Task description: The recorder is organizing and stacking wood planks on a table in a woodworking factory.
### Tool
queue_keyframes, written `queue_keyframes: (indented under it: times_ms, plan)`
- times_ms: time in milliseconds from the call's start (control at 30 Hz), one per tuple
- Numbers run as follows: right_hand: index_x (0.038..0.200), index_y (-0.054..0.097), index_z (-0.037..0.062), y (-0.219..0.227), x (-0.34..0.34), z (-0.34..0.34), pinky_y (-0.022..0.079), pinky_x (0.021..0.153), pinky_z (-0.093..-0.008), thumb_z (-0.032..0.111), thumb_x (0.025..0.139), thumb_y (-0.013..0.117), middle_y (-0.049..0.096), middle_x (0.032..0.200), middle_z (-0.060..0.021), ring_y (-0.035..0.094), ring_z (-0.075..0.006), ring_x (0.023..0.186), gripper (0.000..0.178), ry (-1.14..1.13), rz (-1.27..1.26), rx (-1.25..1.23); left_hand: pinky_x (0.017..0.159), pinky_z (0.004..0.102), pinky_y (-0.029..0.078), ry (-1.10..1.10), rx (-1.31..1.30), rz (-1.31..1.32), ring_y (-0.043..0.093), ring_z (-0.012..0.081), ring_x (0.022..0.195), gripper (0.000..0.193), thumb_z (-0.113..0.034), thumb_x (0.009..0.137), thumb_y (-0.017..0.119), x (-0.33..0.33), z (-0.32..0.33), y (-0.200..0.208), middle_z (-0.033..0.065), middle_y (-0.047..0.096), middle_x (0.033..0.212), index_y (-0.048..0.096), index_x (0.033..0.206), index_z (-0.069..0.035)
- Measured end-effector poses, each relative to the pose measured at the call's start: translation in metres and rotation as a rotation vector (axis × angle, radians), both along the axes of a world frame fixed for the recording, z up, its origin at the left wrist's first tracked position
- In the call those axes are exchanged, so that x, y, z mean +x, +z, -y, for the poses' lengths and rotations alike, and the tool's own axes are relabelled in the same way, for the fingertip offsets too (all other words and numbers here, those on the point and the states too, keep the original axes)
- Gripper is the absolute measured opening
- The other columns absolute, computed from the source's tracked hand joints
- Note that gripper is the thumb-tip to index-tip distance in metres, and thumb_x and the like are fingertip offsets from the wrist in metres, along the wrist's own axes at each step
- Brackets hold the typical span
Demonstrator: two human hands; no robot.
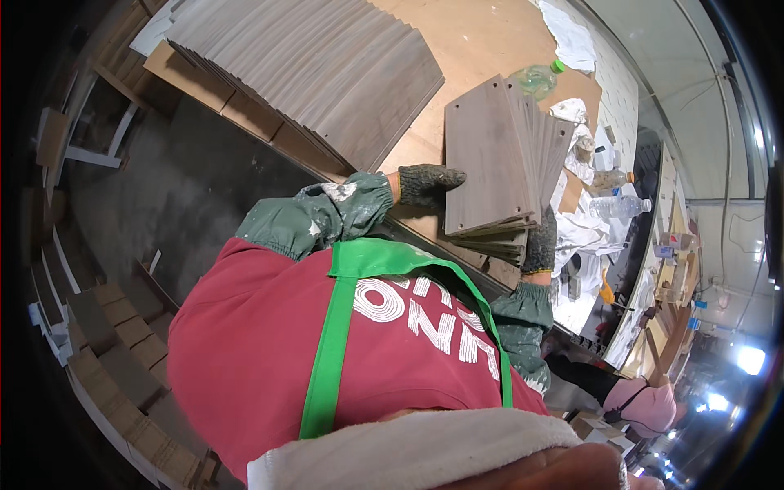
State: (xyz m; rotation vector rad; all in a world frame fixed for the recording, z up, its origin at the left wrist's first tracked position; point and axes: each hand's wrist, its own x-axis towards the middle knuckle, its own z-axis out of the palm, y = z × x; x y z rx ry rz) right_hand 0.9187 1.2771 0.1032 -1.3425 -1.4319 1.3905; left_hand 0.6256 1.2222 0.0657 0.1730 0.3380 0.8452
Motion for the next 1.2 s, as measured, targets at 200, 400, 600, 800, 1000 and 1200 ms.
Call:
queue_keyframes:
  times_ms: [200,400,600,800,1000,1200]
  plan:
    - [0.118,0.05,-0.0027,0.072,-0.074,0.014,0.042,0.086,-0.0363,0.027,0.084,0.058,0.056,0.109,-0.0228,0.054,-0.0331,0.099,0.046,0.089,0.414,0.097,0.071,0.039,0.047,-0.345,1.395,-1.608,0.062,0.0305,0.073,0.038,-0.036,0.08,0.053,-0.045,-0.045,-0.002,0.019,0.065,0.083,0.065,0.084,0.0]
    - [0.117,0.051,-0.0047,0.078,-0.121,0.016,0.045,0.077,-0.0293,0.028,0.086,0.058,0.061,0.099,-0.0145,0.056,-0.0189,0.092,0.046,0.324,0.301,0.188,0.08,0.0392,0.046,-0.026,0.904,-1.822,0.061,0.0342,0.091,0.044,-0.04,0.078,0.052,-0.057,-0.02,0.034,0.02,0.063,0.099,0.063,0.101,-0.005]
    - [0.114,0.052,-0.0055,-0.002,-0.113,-0.006,0.041,0.089,-0.0326,0.032,0.085,0.058,0.058,0.109,-0.0199,0.055,-0.0257,0.1,0.048,0.117,0.478,0.233,0.084,0.0356,0.044,0.571,0.383,-1.457,0.057,0.033,0.095,0.033,-0.026,0.082,0.052,-0.084,0.045,0.011,0.0184,0.061,0.103,0.061,0.103,-0.002]
    - [0.11,0.055,-0.0031,0.003,-0.127,0.006,0.041,0.09,-0.036,0.029,0.086,0.057,0.057,0.108,-0.0209,0.055,-0.0308,0.101,0.04,0.018,0.511,0.397,0.085,0.0361,0.044,0.733,0.751,-2.073,0.055,0.034,0.099,0.031,-0.019,0.079,0.052,-0.085,0.105,0.001,0.0187,0.059,0.101,0.058,0.105,-0.002]
    - [0.114,0.052,-0.0034,0.002,-0.118,0.005,0.041,0.091,-0.0381,0.027,0.087,0.055,0.052,0.114,-0.0223,0.053,-0.0332,0.104,0.041,0.068,0.603,0.499,0.089,0.0363,0.042,1.026,-0.132,-1.153,0.054,0.0293,0.104,0.054,-0.038,0.084,0.056,-0.016,0.14,0.023,0.0182,0.059,0.106,0.049,0.119,0.002]
    - [0.126,0.042,-0.0036,-0.024,-0.102,0.011,0.024,0.105,-0.042,0.032,0.092,0.042,0.041,0.13,-0.0251,0.035,-0.0377,0.122,0.05,0.131,0.763,0.48,0.103,0.038,0.03,0.182,0.312,-1.835,0.04,0.0407,0.118,0.05,-0.041,0.084,0.055,-0.012,0.131,-0.018,0.029,0.042,0.127,0.051,0.123,-0.01]
